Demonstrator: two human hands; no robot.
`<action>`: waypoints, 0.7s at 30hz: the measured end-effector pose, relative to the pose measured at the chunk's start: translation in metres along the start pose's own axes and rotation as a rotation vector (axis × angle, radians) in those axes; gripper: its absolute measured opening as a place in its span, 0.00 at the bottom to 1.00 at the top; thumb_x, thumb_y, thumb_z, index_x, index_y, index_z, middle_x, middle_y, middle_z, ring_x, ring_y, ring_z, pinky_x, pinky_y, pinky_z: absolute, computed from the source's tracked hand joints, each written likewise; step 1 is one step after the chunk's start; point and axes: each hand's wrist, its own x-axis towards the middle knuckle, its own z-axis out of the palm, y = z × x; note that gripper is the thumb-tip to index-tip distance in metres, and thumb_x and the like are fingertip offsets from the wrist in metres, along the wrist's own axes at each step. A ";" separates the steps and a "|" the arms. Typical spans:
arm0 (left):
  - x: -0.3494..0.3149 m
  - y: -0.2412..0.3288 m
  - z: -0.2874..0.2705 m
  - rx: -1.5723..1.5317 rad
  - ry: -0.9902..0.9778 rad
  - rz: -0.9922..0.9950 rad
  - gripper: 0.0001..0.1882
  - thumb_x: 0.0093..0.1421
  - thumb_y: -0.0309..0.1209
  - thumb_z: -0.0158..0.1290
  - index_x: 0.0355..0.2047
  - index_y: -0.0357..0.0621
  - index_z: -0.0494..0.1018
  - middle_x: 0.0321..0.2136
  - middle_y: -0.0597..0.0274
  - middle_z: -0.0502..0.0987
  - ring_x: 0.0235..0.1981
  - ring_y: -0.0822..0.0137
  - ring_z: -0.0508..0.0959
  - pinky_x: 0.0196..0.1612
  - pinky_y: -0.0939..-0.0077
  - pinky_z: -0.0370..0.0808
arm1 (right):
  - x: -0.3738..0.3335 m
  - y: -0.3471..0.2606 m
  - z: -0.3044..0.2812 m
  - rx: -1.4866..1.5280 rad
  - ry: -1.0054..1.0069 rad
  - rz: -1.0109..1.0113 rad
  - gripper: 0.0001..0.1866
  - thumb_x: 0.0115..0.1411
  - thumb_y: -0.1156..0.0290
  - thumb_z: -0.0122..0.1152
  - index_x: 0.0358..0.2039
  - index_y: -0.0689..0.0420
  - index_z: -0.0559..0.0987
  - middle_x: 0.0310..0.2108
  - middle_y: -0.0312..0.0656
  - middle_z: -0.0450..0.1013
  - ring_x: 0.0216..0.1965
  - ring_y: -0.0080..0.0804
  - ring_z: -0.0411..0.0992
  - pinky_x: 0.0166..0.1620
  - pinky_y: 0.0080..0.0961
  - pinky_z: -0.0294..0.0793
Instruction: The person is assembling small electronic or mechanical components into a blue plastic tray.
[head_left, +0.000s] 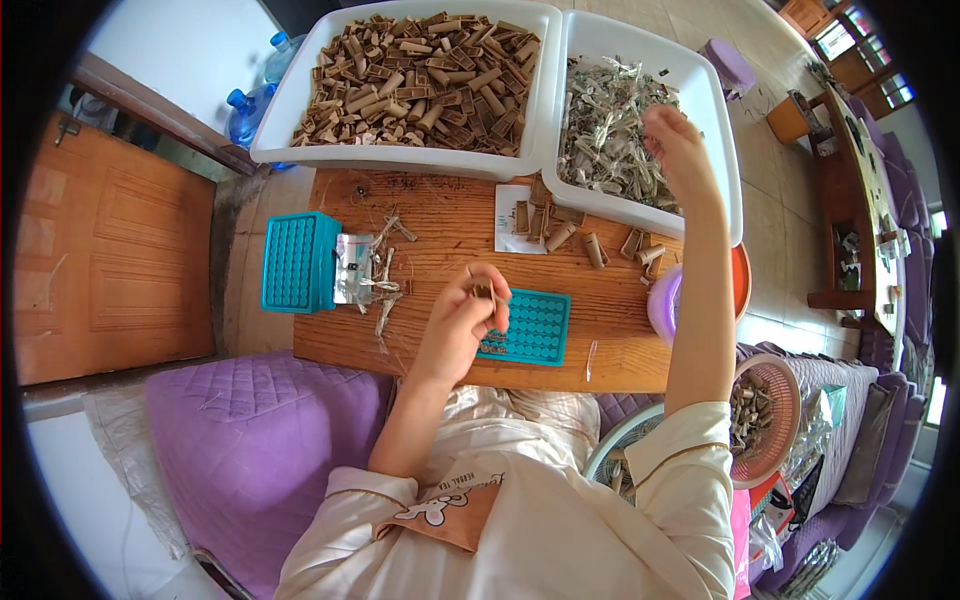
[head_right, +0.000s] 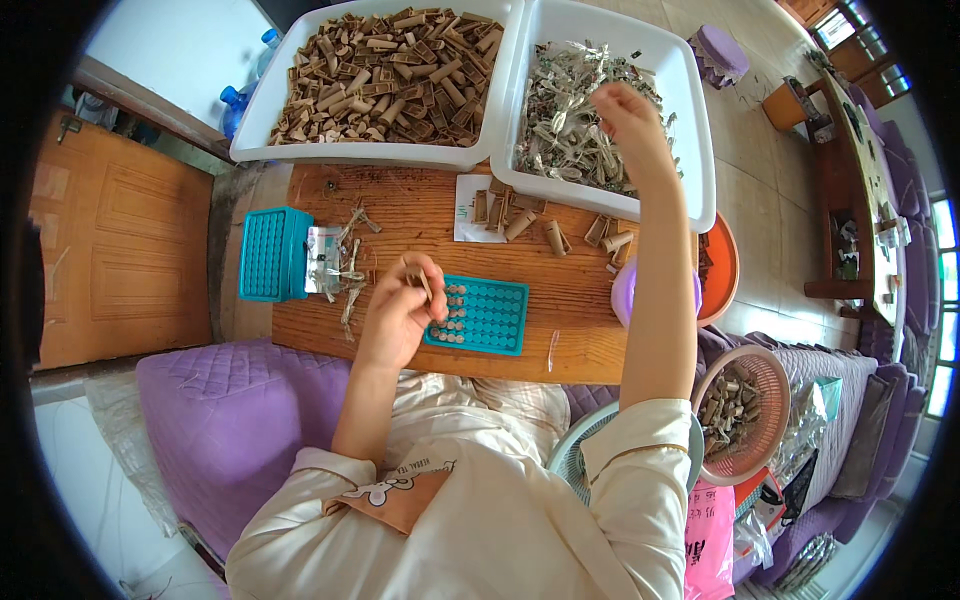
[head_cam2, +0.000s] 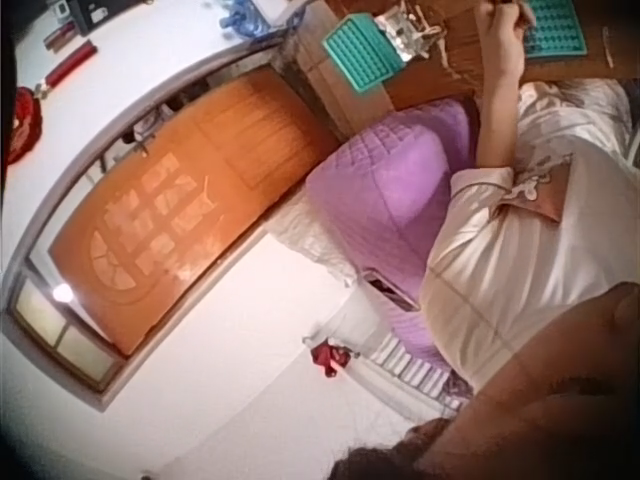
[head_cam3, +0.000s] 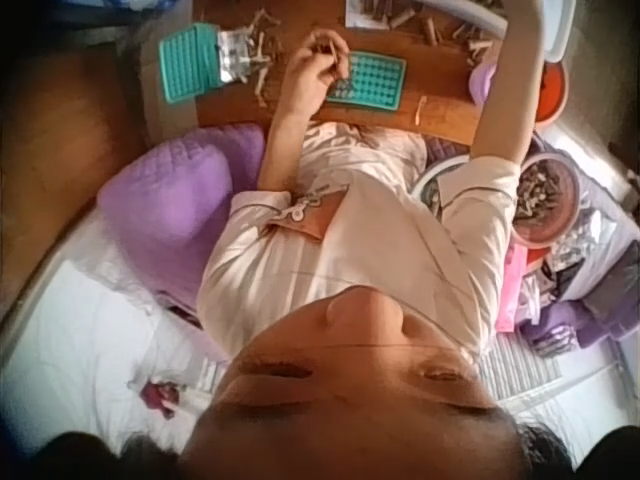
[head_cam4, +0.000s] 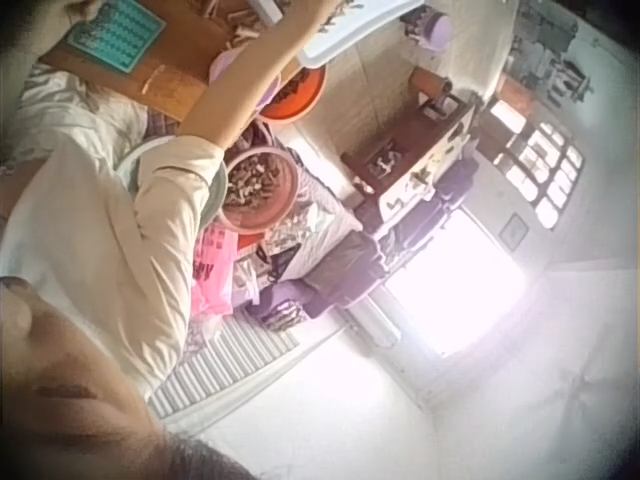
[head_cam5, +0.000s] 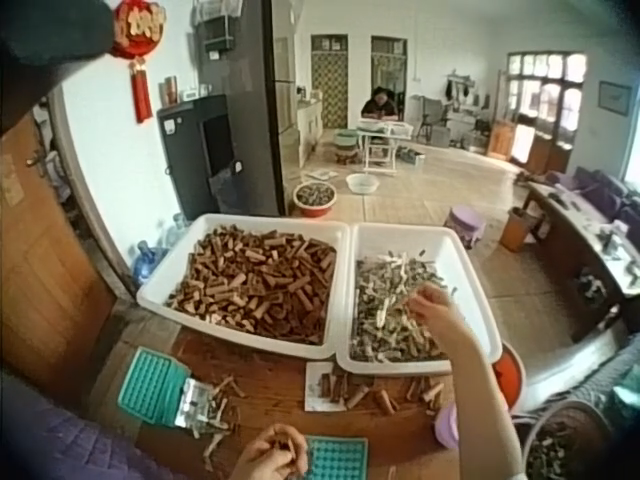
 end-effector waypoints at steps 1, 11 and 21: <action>-0.006 -0.004 0.000 -0.001 -0.001 -0.001 0.10 0.50 0.20 0.37 0.33 0.42 0.64 0.26 0.66 0.66 0.23 0.75 0.68 0.27 0.83 0.66 | -0.003 -0.008 -0.005 -0.002 0.001 0.000 0.05 0.55 0.70 0.51 0.27 0.57 0.72 0.25 0.34 0.69 0.29 0.22 0.67 0.32 0.22 0.67; -0.017 -0.027 0.026 0.055 -0.173 -0.062 0.09 0.50 0.21 0.40 0.33 0.43 0.62 0.22 0.66 0.64 0.19 0.79 0.61 0.23 0.85 0.60 | -0.048 -0.032 -0.003 -0.197 0.069 -0.046 0.04 0.60 0.70 0.44 0.32 0.56 0.68 0.25 0.33 0.67 0.30 0.20 0.68 0.30 0.13 0.67; -0.027 -0.037 0.018 0.059 -0.186 -0.142 0.09 0.52 0.22 0.41 0.35 0.42 0.62 0.24 0.68 0.63 0.19 0.82 0.59 0.21 0.88 0.59 | -0.070 -0.029 -0.022 0.775 -0.222 -0.065 0.05 0.61 0.71 0.40 0.34 0.57 0.65 0.17 0.28 0.54 0.19 0.16 0.53 0.24 0.14 0.57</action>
